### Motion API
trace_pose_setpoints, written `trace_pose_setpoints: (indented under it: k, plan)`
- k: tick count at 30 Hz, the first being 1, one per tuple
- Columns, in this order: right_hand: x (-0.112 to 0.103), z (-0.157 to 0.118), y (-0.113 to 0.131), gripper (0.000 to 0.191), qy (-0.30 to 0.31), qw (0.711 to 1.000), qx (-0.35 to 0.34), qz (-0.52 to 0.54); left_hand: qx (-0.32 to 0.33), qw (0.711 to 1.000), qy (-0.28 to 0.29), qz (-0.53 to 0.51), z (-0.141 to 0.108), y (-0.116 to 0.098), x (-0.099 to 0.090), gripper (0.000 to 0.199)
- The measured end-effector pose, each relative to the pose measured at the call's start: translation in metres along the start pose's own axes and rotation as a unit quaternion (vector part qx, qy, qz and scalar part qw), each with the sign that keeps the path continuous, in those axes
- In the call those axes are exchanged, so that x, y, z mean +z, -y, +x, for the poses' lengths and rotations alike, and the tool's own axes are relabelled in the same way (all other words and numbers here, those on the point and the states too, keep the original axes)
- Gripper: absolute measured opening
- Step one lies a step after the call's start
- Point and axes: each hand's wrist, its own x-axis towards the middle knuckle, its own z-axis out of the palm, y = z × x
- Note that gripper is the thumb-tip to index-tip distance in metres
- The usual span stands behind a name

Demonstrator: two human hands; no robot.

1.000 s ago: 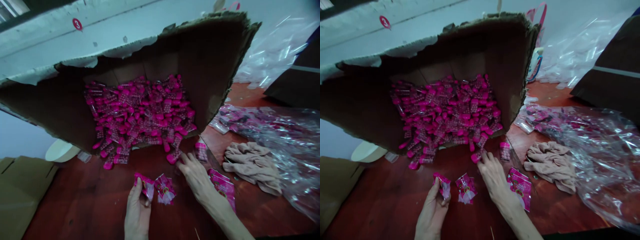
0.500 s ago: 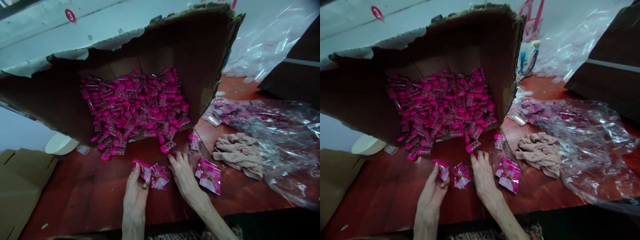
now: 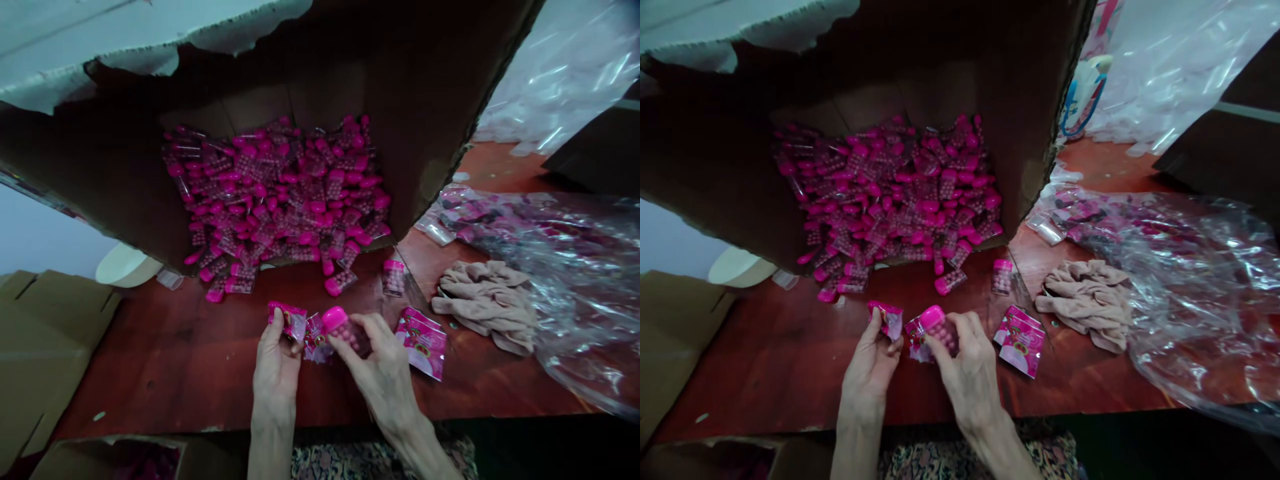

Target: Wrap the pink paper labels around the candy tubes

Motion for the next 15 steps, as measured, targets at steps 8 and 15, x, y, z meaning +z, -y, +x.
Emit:
trace_pose_setpoints:
  k: [8,15]
  plan:
    - [0.005,-0.011,0.028,0.014,-0.053,0.996,-0.030,0.066,0.028,0.999,0.028,0.025,-0.007,0.011,0.000,0.010]
    - [0.006,-0.014,0.025,0.014,0.011,0.995,0.003,0.099,0.054,0.996,0.018,0.067,-0.011,0.019,0.001,0.023]
